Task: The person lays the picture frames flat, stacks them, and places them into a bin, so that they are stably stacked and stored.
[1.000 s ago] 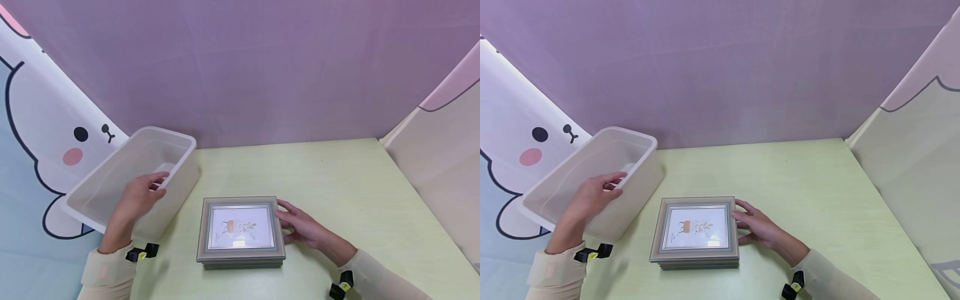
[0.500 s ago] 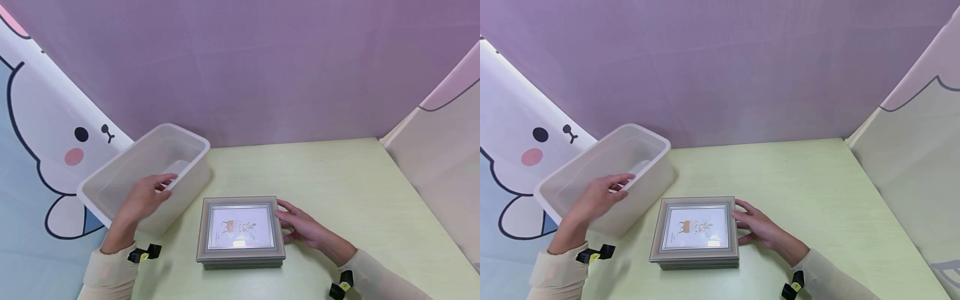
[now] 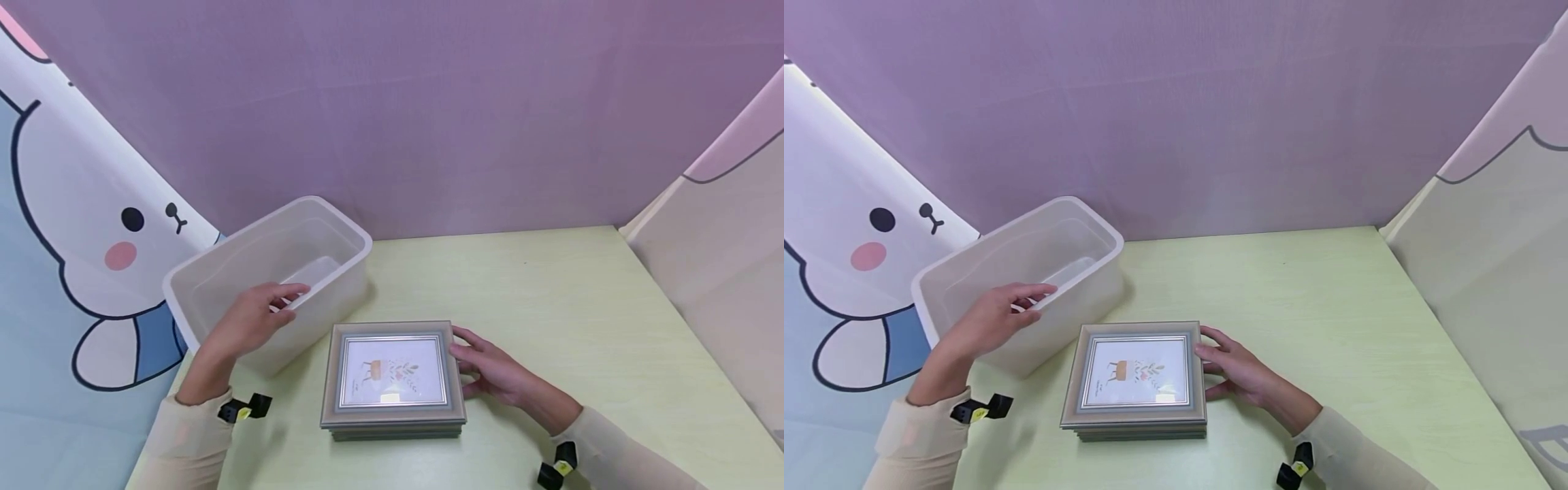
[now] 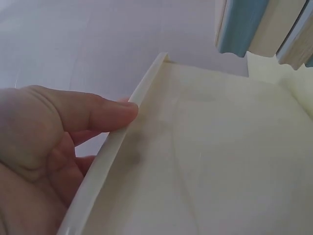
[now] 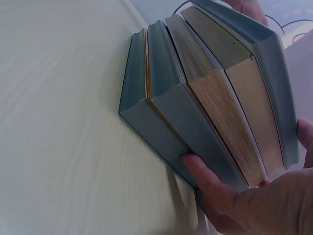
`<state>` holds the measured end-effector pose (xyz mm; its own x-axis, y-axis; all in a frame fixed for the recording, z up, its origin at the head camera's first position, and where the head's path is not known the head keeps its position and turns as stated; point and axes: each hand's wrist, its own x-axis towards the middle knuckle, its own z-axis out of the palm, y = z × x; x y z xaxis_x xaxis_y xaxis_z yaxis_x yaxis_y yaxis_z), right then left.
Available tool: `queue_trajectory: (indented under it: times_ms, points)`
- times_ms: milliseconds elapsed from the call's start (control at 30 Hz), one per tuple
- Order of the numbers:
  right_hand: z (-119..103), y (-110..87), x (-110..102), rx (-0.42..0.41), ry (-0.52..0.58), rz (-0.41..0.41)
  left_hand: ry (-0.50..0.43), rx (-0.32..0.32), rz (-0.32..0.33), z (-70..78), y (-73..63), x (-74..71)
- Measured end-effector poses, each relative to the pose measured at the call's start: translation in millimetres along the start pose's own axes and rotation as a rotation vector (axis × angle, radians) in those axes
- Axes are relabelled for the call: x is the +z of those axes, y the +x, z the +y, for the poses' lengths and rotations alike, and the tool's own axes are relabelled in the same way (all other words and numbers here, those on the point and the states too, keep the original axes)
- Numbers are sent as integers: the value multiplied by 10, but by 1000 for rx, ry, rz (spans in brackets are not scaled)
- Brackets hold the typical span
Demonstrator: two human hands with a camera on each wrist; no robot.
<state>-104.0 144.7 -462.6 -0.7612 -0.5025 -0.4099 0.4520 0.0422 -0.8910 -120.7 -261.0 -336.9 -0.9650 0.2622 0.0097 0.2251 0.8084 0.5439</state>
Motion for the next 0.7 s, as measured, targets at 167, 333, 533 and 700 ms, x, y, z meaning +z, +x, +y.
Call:
queue_trajectory:
  times_ms: [167, 333, 533, 700]
  points:
    - [0, 1, 1, -2, -5, -1, 3, 52, -10, 21, 50, 16]
    - [0, -1, -2, -2, -3, -2, -5, 122, -26, 44, 118, 29]
    - [1, -1, -4, 0, -2, -4, -31, 165, -50, 90, 209, 56]
    - [-2, 6, -5, -1, -2, -6, -40, 207, -68, 109, 305, 89]
